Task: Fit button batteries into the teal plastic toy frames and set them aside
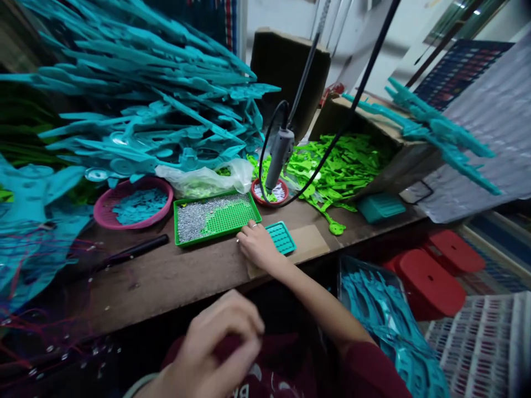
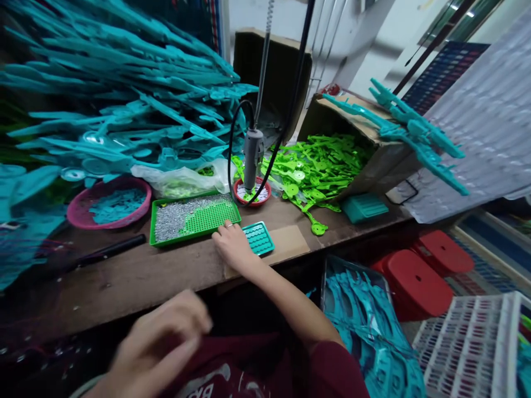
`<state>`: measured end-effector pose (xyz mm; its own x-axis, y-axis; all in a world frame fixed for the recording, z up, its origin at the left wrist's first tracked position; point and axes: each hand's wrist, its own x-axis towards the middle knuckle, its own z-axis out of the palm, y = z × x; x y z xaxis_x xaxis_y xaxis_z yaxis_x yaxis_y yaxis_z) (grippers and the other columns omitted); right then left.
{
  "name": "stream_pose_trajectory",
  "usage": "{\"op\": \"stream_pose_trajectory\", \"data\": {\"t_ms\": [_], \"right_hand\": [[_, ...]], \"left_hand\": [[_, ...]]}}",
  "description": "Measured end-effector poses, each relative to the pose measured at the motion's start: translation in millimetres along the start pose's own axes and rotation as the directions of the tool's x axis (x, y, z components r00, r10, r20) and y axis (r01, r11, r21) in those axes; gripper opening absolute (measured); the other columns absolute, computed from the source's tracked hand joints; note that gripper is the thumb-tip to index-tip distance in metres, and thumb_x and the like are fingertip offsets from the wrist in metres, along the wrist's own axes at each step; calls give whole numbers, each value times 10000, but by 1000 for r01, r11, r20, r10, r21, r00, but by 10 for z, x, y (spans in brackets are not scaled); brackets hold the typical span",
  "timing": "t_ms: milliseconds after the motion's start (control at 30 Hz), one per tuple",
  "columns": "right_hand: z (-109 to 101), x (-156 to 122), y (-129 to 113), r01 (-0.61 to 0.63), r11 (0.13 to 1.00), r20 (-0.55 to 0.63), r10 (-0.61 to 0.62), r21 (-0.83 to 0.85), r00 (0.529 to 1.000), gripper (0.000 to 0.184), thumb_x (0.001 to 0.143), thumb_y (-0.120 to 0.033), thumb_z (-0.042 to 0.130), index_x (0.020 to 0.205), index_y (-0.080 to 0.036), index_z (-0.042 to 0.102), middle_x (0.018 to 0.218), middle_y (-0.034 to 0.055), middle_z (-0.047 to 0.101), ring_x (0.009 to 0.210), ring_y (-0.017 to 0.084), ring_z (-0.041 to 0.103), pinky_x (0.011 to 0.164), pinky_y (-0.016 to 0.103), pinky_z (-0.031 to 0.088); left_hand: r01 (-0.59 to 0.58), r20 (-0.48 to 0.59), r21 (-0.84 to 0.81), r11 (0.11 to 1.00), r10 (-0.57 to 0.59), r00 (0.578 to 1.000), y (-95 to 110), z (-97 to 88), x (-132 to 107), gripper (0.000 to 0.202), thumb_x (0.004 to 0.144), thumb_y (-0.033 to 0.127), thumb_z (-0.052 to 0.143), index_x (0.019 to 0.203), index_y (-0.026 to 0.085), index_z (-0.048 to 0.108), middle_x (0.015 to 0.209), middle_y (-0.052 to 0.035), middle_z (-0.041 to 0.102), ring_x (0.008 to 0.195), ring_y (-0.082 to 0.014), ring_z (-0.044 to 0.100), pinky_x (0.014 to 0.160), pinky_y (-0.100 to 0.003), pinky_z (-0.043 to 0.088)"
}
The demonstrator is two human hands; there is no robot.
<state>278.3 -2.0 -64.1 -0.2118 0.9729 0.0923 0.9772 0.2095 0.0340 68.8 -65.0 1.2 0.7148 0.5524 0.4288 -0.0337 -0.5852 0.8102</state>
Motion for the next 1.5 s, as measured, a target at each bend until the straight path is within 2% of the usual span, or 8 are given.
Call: {"op": "stream_pose_trajectory", "data": {"t_ms": [200,467,667,867,1200,1333,1400,1500], "right_hand": [[127,101,-223,116,993,2,-116,14,993,145,980,-126,531,952,-88,668,960,149,637,1063,304,544,769,373,472],[-41,57,14,-29,979,-27,35,203,999,129,908,-89,523,1005,-144,586,954,109,625,927,260,529,772,342,448],[-197,-210,662,-294,851,-54,350,436,935,223,718,-2,565,852,-180,547,841,47,607,849,217,525,774,318,419],[-250,-616,1130,-265,711,-114,437,651,892,51,816,-151,584,854,-185,578,785,-12,637,705,130,579,665,236,436],[-662,-2123,1604,-523,636,-285,747,568,600,126,875,-275,597,884,-164,656,841,7,675,760,144,603,697,255,447],[-678,-3381,1598,-948,268,13,962,174,274,191,932,-232,510,1004,-134,657,993,72,701,917,172,624,825,273,448],[-548,-3940,1399,-998,66,150,987,-4,65,149,903,-184,546,930,-114,675,938,108,709,904,193,636,818,275,437],[-161,-4453,970,-993,-79,235,967,-84,-97,86,869,-177,616,868,-123,682,879,118,707,885,209,648,793,272,436]], "left_hand": [[-278,247,487,828,175,953,-682,600,87,137,957,110,505,886,157,612,836,-77,679,754,-229,633,666,-358,510],[-379,192,621,686,336,922,-987,684,174,229,928,68,520,1121,87,643,1024,-140,727,962,-279,670,882,-412,532],[-233,218,665,710,114,969,-989,943,808,199,916,175,568,1048,77,680,1067,-198,721,1091,-338,665,1006,-484,496],[-114,246,720,684,-98,964,-1022,1257,1221,599,944,328,562,1424,-24,490,1536,-280,443,1467,-386,365,1193,-534,294],[-75,314,669,739,-190,930,-1129,1074,1144,688,1012,461,380,1500,-24,378,1633,-273,260,1527,-422,192,1199,-628,141],[-86,288,579,811,-104,952,-1099,1022,1063,749,1045,532,161,1520,-33,293,1651,-258,210,1538,-392,140,1196,-628,98],[-112,279,558,822,-59,959,-1024,1034,1041,758,1044,534,125,1527,-30,277,1654,-256,199,1539,-392,127,1191,-643,75],[-137,257,556,820,-12,966,-819,1064,1008,726,1043,524,196,1564,18,223,1677,-234,130,1552,-385,68,1190,-666,29]]}}
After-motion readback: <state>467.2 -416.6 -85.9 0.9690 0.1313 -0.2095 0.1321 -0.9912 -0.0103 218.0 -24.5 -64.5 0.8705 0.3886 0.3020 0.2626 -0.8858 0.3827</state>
